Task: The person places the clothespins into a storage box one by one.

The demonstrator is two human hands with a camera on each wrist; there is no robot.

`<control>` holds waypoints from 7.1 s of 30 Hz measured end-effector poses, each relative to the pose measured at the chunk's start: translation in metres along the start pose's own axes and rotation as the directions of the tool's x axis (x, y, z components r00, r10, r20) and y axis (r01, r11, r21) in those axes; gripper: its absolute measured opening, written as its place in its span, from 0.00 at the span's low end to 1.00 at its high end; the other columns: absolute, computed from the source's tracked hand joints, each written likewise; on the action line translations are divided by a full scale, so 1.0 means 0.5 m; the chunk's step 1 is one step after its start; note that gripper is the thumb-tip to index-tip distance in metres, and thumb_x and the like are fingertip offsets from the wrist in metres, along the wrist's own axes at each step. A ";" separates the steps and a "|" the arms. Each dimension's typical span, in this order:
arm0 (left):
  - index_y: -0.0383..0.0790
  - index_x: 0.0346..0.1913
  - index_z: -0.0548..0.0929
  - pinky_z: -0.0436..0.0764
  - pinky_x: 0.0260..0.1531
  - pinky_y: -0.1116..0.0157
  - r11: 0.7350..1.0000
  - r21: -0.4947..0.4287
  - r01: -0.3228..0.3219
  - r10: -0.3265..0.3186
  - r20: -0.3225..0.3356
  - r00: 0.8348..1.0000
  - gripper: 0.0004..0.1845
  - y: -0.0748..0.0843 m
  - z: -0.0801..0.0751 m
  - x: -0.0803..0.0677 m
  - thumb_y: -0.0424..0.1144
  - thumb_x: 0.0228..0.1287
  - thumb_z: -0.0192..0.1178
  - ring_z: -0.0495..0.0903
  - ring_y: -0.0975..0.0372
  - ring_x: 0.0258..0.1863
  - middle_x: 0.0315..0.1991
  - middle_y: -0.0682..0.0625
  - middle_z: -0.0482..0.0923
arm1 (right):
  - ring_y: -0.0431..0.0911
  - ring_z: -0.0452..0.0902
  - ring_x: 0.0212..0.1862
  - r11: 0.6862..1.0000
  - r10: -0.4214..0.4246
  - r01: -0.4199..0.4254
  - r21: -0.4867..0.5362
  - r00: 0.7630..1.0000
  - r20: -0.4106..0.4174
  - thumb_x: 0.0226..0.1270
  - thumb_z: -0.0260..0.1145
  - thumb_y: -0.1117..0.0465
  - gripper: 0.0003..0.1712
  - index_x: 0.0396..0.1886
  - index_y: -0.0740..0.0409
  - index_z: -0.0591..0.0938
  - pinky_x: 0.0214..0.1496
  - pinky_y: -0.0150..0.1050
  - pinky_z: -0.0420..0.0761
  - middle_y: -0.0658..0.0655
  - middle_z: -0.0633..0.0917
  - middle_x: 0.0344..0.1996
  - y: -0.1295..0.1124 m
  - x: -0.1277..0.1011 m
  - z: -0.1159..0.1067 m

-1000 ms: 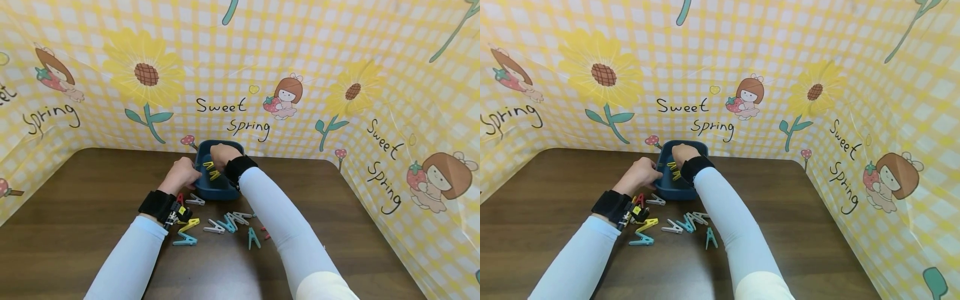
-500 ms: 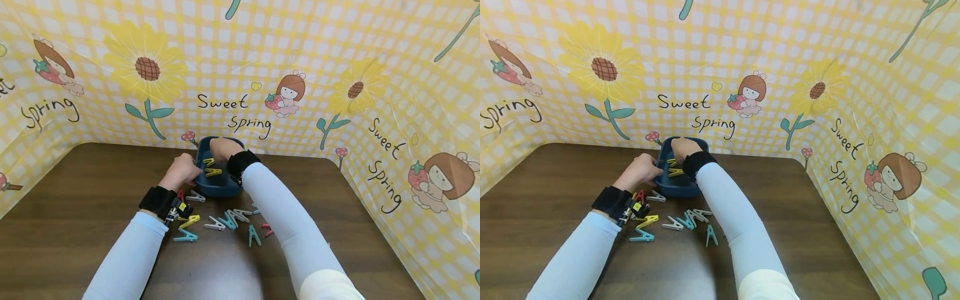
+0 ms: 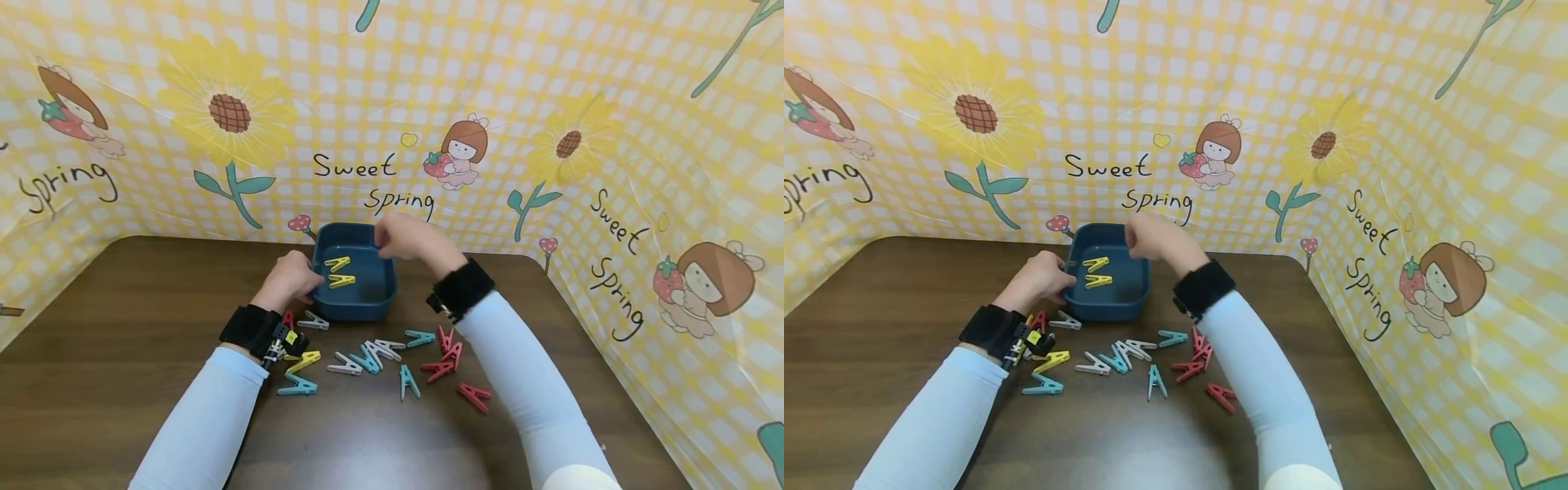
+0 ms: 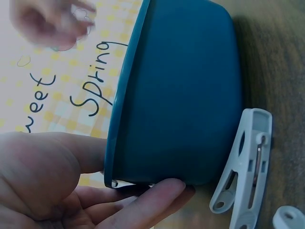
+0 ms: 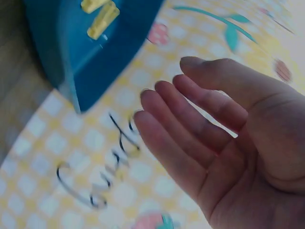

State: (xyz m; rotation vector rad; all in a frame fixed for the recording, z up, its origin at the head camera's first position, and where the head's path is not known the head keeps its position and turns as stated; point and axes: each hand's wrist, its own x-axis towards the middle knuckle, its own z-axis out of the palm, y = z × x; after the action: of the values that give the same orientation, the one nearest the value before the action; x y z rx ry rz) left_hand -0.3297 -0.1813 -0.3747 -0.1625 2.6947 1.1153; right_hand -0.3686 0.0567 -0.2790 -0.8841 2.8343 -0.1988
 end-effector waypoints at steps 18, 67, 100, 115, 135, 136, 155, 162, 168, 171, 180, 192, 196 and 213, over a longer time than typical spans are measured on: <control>0.19 0.60 0.81 0.94 0.47 0.56 1.000 0.009 0.010 -0.010 0.014 1.000 0.20 0.008 -0.007 0.003 0.34 0.77 0.60 0.95 0.54 0.33 0.56 0.25 0.86 | 0.54 0.88 0.54 0.983 0.111 -0.124 0.134 0.989 0.101 0.67 0.78 0.65 0.20 0.57 0.60 0.89 0.58 0.50 0.89 0.62 0.92 0.50 0.164 -0.285 0.102; 0.16 0.64 0.78 0.94 0.46 0.56 1.000 0.014 -0.011 0.010 0.037 0.999 0.23 0.003 -0.002 0.002 0.34 0.78 0.59 0.96 0.51 0.36 0.57 0.23 0.84 | 0.43 0.81 0.35 0.970 0.169 -0.181 0.163 0.982 0.085 0.72 0.74 0.65 0.05 0.42 0.58 0.94 0.39 0.35 0.84 0.55 0.91 0.35 0.194 -0.212 0.208; 0.19 0.60 0.81 0.94 0.51 0.55 1.000 0.021 0.003 -0.004 0.027 1.000 0.19 0.009 -0.016 0.004 0.34 0.77 0.59 0.96 0.54 0.34 0.55 0.25 0.86 | 0.43 0.85 0.34 0.981 0.058 -0.028 0.193 0.987 -0.151 0.73 0.73 0.68 0.06 0.44 0.61 0.94 0.39 0.37 0.87 0.58 0.95 0.40 0.164 -0.219 0.164; 0.20 0.56 0.83 0.94 0.44 0.59 1.000 0.018 0.017 -0.018 0.025 1.000 0.18 0.014 -0.004 0.000 0.34 0.76 0.60 0.95 0.55 0.31 0.54 0.26 0.87 | 0.44 0.88 0.40 0.993 -0.109 0.113 0.020 0.987 -0.118 0.76 0.71 0.63 0.07 0.46 0.57 0.94 0.47 0.39 0.89 0.55 0.95 0.43 -0.021 -0.049 0.041; 0.24 0.48 0.86 0.94 0.49 0.57 0.999 0.014 0.048 -0.049 0.030 0.998 0.13 0.004 -0.012 -0.001 0.34 0.76 0.61 0.96 0.54 0.35 0.48 0.31 0.89 | 0.44 0.87 0.40 0.993 0.095 -0.063 -0.095 0.921 0.378 0.71 0.75 0.62 0.07 0.46 0.50 0.91 0.41 0.37 0.88 0.52 0.91 0.48 -0.114 0.208 0.135; 0.25 0.48 0.86 0.94 0.48 0.57 0.998 0.012 0.054 -0.055 0.036 0.998 0.12 0.001 -0.012 0.005 0.34 0.75 0.62 0.96 0.54 0.35 0.47 0.31 0.89 | 0.44 0.87 0.41 0.994 0.090 -0.058 -0.096 0.922 0.376 0.70 0.76 0.62 0.07 0.46 0.51 0.91 0.41 0.37 0.88 0.52 0.92 0.48 -0.114 0.211 0.138; 0.27 0.45 0.86 0.94 0.42 0.58 0.999 0.004 0.047 -0.047 0.039 0.998 0.13 -0.048 0.004 0.077 0.38 0.72 0.67 0.95 0.54 0.30 0.44 0.33 0.90 | 0.43 0.74 0.31 0.994 -0.021 0.039 -0.105 0.985 0.170 0.77 0.71 0.61 0.07 0.35 0.55 0.90 0.37 0.35 0.76 0.50 0.84 0.28 -0.104 0.224 0.127; 0.23 0.53 0.84 0.94 0.47 0.56 0.998 -0.006 0.059 -0.059 0.023 0.998 0.15 0.005 -0.009 -0.004 0.35 0.76 0.63 0.96 0.53 0.36 0.53 0.29 0.87 | 0.41 0.73 0.32 0.989 -0.100 0.108 -0.096 0.991 0.086 0.78 0.67 0.59 0.10 0.33 0.53 0.86 0.35 0.34 0.73 0.48 0.81 0.30 -0.086 0.165 0.070; 0.22 0.59 0.82 0.94 0.50 0.56 0.998 -0.005 0.062 -0.062 0.024 0.998 0.18 0.001 -0.005 -0.002 0.36 0.78 0.62 0.96 0.54 0.36 0.56 0.28 0.87 | 0.47 0.87 0.50 0.990 -0.135 0.136 -0.024 0.990 0.036 0.80 0.69 0.53 0.13 0.53 0.55 0.90 0.57 0.42 0.87 0.55 0.92 0.50 -0.046 0.060 0.027; 0.21 0.61 0.81 0.93 0.50 0.56 0.998 -0.015 0.054 -0.054 0.025 0.998 0.19 0.000 -0.004 -0.001 0.35 0.78 0.62 0.96 0.53 0.37 0.57 0.27 0.86 | 0.48 0.88 0.57 0.987 -0.156 0.157 0.024 0.988 -0.017 0.80 0.70 0.52 0.16 0.59 0.54 0.88 0.64 0.45 0.87 0.55 0.91 0.55 -0.013 -0.009 0.023; 0.20 0.60 0.81 0.93 0.51 0.56 1.000 0.002 0.025 -0.025 0.026 0.999 0.20 0.006 -0.005 -0.008 0.36 0.77 0.62 0.96 0.52 0.36 0.58 0.25 0.86 | 0.58 0.75 0.78 0.961 -0.228 0.236 0.144 0.971 -0.069 0.69 0.79 0.55 0.32 0.71 0.54 0.83 0.81 0.60 0.75 0.59 0.84 0.72 0.106 -0.247 0.052; 0.21 0.61 0.81 0.94 0.44 0.60 0.999 0.009 0.038 -0.038 0.009 0.999 0.20 0.010 0.003 -0.007 0.36 0.78 0.62 0.95 0.55 0.33 0.57 0.27 0.85 | 0.69 0.70 0.78 0.969 0.166 -0.202 0.143 0.959 0.228 0.56 0.87 0.50 0.52 0.79 0.53 0.74 0.72 0.70 0.79 0.69 0.74 0.78 0.118 -0.449 0.131; 0.21 0.61 0.81 0.94 0.43 0.60 0.999 0.016 0.042 -0.042 0.003 0.999 0.20 0.009 -0.001 -0.009 0.36 0.78 0.62 0.95 0.54 0.34 0.57 0.27 0.85 | 0.71 0.71 0.76 0.951 0.255 -0.289 0.110 0.934 0.251 0.53 0.88 0.53 0.52 0.77 0.58 0.76 0.70 0.69 0.81 0.71 0.76 0.75 0.110 -0.453 0.145; 0.20 0.62 0.80 0.94 0.42 0.61 0.999 0.010 0.052 -0.052 0.010 0.999 0.20 0.006 0.004 -0.006 0.36 0.78 0.62 0.96 0.53 0.35 0.59 0.26 0.84 | 0.46 0.73 0.30 0.925 0.342 -0.378 0.033 0.868 0.361 0.51 0.88 0.63 0.20 0.27 0.55 0.80 0.33 0.39 0.72 0.52 0.81 0.25 0.086 -0.401 0.204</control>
State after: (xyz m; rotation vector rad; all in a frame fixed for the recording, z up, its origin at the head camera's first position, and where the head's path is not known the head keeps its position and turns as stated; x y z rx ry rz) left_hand -0.3272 -0.1774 -0.3733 -0.2231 2.6701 1.0855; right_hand -0.2096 0.1990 -0.3623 -0.3122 2.5613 -0.1214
